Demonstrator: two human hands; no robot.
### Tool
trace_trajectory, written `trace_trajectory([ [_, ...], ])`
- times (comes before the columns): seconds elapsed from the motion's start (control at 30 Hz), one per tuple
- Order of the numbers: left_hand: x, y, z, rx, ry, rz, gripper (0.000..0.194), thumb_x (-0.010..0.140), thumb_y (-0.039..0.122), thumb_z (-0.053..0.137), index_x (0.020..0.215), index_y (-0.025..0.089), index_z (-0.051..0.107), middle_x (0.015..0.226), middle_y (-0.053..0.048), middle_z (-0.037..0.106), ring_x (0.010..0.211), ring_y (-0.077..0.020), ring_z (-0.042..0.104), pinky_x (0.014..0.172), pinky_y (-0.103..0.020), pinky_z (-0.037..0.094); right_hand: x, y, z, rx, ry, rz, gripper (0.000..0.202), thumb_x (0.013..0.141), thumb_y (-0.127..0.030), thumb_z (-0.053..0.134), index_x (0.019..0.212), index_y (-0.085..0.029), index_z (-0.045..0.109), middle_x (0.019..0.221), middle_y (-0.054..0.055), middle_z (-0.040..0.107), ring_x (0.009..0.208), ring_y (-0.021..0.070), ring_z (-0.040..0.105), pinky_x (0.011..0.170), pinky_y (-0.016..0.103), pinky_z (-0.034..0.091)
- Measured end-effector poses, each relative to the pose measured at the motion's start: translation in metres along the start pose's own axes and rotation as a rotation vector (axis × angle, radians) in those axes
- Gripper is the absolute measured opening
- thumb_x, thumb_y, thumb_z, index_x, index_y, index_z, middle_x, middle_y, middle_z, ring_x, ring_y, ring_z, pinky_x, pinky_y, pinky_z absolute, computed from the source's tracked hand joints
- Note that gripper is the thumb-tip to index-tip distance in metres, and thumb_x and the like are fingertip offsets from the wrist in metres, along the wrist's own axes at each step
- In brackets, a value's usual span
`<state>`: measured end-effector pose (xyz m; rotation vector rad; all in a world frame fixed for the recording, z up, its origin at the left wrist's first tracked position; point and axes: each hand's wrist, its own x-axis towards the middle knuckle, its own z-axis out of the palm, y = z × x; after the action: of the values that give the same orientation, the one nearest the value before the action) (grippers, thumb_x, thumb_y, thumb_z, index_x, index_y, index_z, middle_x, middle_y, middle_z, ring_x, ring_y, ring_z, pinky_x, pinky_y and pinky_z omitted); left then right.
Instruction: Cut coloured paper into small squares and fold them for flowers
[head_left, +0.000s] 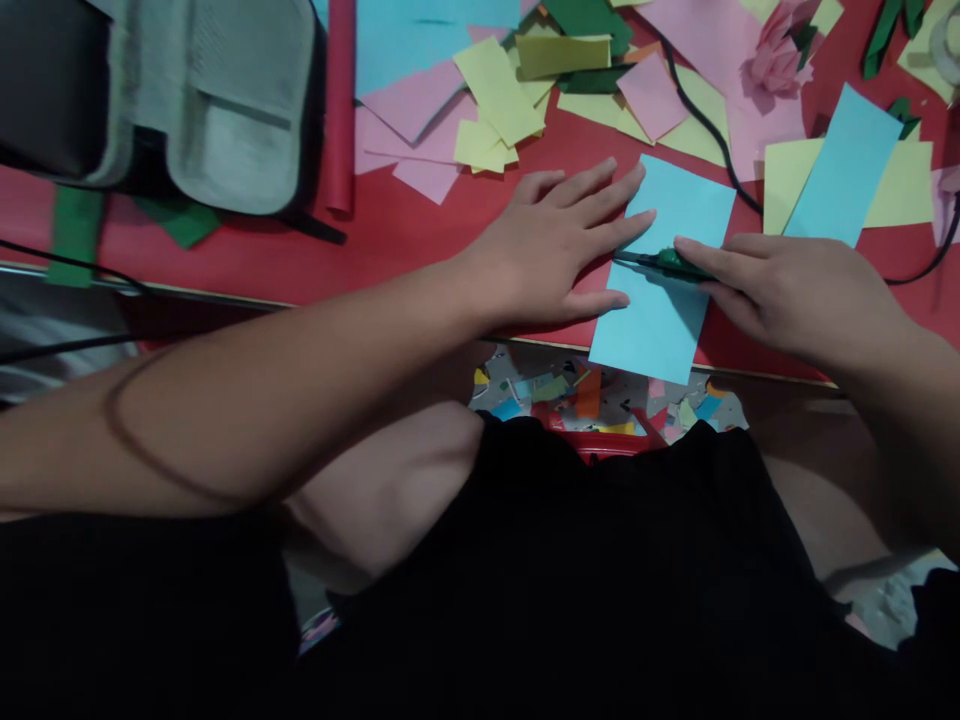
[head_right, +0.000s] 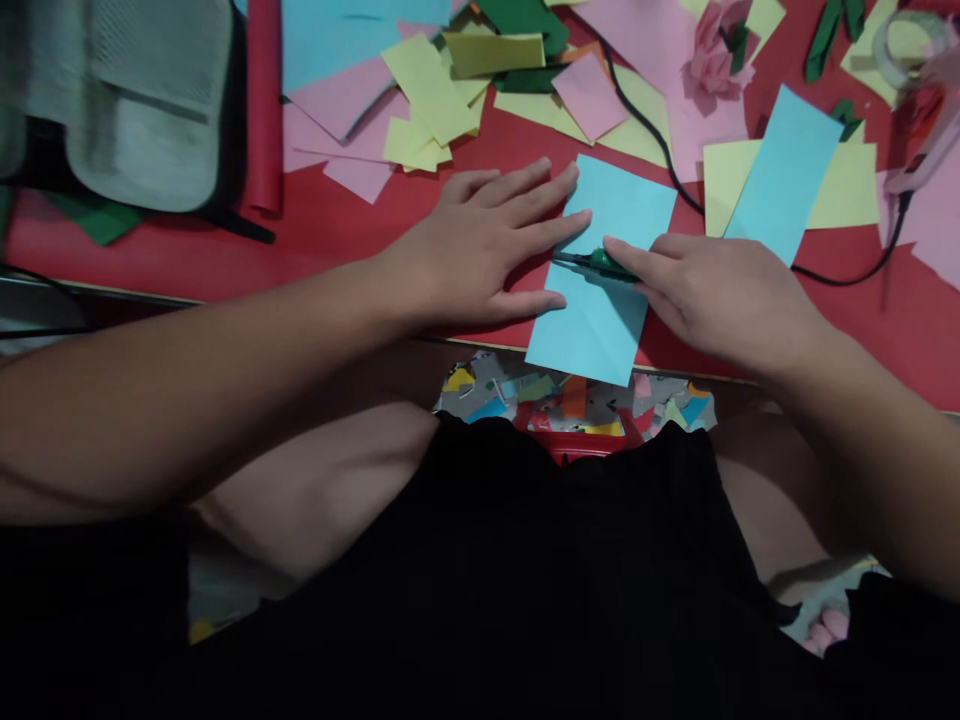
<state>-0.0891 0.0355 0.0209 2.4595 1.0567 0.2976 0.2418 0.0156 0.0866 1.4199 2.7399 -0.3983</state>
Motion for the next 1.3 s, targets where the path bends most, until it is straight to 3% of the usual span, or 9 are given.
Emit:
trace_trajectory([
  [0.17, 0.001, -0.003, -0.001, 0.013, -0.040, 0.055, 0.085, 0.117, 0.063, 0.069, 0.197, 0.043, 0.048, 0.206, -0.003, 0.043, 0.194, -0.0493, 0.030, 0.156, -0.076, 0.019, 0.000, -0.002, 0.002, -0.153, 0.001, -0.040, 0.063, 0.118, -0.039, 0.058, 0.180, -0.040, 0.071, 0.116, 0.008, 0.089, 0.081, 0.0279, 0.068, 0.063, 0.038, 0.028],
  [0.33, 0.003, -0.005, -0.003, 0.022, -0.057, 0.037, 0.086, 0.117, 0.064, 0.072, 0.196, 0.042, 0.049, 0.207, -0.004, 0.040, 0.194, -0.0492, 0.029, 0.157, -0.074, 0.019, 0.000, -0.005, 0.002, -0.095, 0.009, -0.025, 0.061, 0.116, -0.042, 0.062, 0.176, -0.042, 0.074, 0.114, 0.008, 0.089, 0.087, 0.0311, 0.073, 0.064, 0.039, 0.038],
  [0.47, 0.004, -0.002, -0.005, 0.043, -0.091, 0.009, 0.089, 0.117, 0.061, 0.072, 0.198, 0.039, 0.046, 0.208, -0.006, 0.039, 0.195, -0.0492, 0.027, 0.157, -0.072, 0.017, -0.001, -0.008, -0.001, -0.193, -0.041, -0.009, 0.065, 0.118, -0.038, 0.053, 0.180, -0.039, 0.072, 0.115, 0.008, 0.089, 0.084, 0.0316, 0.073, 0.064, 0.041, 0.034],
  [0.6, 0.004, 0.000, -0.006, 0.072, -0.107, -0.013, 0.089, 0.117, 0.062, 0.069, 0.199, 0.038, 0.043, 0.209, -0.005, 0.036, 0.196, -0.0461, 0.025, 0.158, -0.069, 0.016, -0.004, -0.006, -0.004, -0.159, -0.017, -0.007, 0.061, 0.121, -0.038, 0.053, 0.178, -0.042, 0.073, 0.122, 0.006, 0.091, 0.091, 0.0325, 0.078, 0.069, 0.040, 0.044],
  [0.83, 0.002, -0.001, -0.004, 0.089, -0.071, 0.019, 0.091, 0.116, 0.057, 0.074, 0.200, 0.041, 0.042, 0.207, -0.006, 0.039, 0.195, -0.0490, 0.030, 0.156, -0.076, 0.024, -0.017, 0.004, -0.006, -0.147, -0.025, 0.006, 0.058, 0.123, -0.041, 0.055, 0.179, -0.046, 0.072, 0.129, 0.007, 0.091, 0.096, 0.0312, 0.080, 0.068, 0.039, 0.047],
  [1.03, 0.002, 0.001, -0.005, 0.128, -0.085, 0.001, 0.088, 0.120, 0.061, 0.069, 0.200, 0.042, 0.040, 0.209, -0.006, 0.035, 0.194, -0.0508, 0.032, 0.154, -0.079, 0.026, -0.026, 0.019, -0.001, -0.223, 0.032, -0.019, 0.059, 0.118, -0.039, 0.056, 0.172, -0.043, 0.078, 0.118, 0.005, 0.091, 0.082, 0.0273, 0.073, 0.062, 0.039, 0.030],
  [1.3, 0.002, -0.002, -0.005, 0.126, -0.078, 0.001, 0.090, 0.117, 0.062, 0.073, 0.200, 0.051, 0.037, 0.208, -0.001, 0.038, 0.194, -0.0472, 0.033, 0.154, -0.078, 0.027, -0.044, 0.036, 0.000, -0.275, 0.063, -0.005, 0.059, 0.119, -0.042, 0.053, 0.170, -0.042, 0.081, 0.110, 0.005, 0.090, 0.083, 0.0269, 0.072, 0.062, 0.037, 0.029],
])
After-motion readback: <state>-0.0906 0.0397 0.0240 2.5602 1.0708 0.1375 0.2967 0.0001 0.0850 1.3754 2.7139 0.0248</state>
